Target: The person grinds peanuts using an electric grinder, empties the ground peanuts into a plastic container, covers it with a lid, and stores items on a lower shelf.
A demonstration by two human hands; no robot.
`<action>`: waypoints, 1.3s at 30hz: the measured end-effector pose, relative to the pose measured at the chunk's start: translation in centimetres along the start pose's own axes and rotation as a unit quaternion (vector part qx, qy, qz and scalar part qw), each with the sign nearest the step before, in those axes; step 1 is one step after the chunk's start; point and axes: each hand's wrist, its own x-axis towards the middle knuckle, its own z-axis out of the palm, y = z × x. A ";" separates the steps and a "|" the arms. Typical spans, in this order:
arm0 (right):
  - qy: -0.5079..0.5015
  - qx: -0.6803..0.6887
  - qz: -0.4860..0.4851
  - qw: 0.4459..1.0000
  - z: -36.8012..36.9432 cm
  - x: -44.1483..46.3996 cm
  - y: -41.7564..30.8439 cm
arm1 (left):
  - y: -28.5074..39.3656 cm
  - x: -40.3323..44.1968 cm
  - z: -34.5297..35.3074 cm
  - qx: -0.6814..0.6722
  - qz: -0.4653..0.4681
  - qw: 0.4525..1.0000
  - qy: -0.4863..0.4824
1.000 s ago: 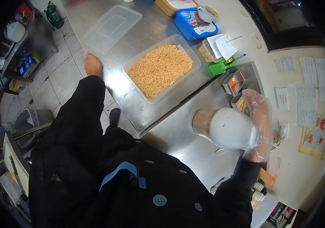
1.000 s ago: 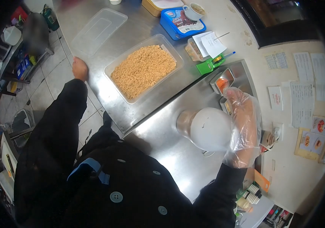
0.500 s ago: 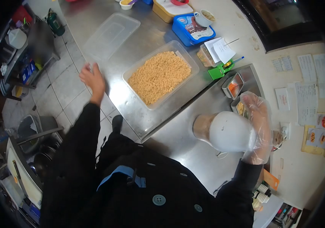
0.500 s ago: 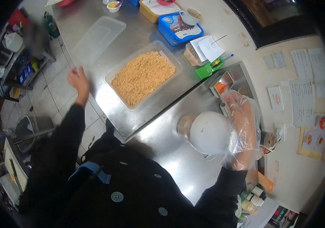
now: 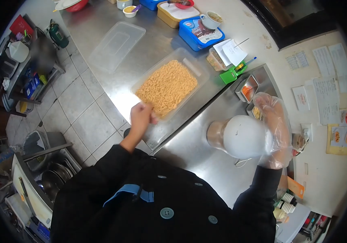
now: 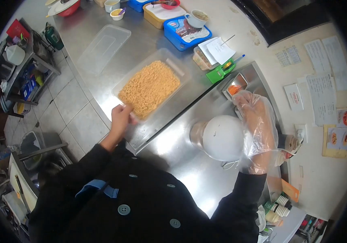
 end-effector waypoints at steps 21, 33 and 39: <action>-0.027 -0.012 0.004 1.000 -0.1 0.8 0.5 | 0.3 10.9 -7.3 0.336 0.420 0.835 0.119; -0.034 0.010 -0.007 0.999 -0.1 1.1 0.7 | 0.9 10.2 -6.9 0.396 0.322 0.853 0.109; 0.112 -0.065 -0.118 0.984 -1.6 0.4 -0.2 | 0.7 10.5 -7.1 0.404 0.307 0.854 0.115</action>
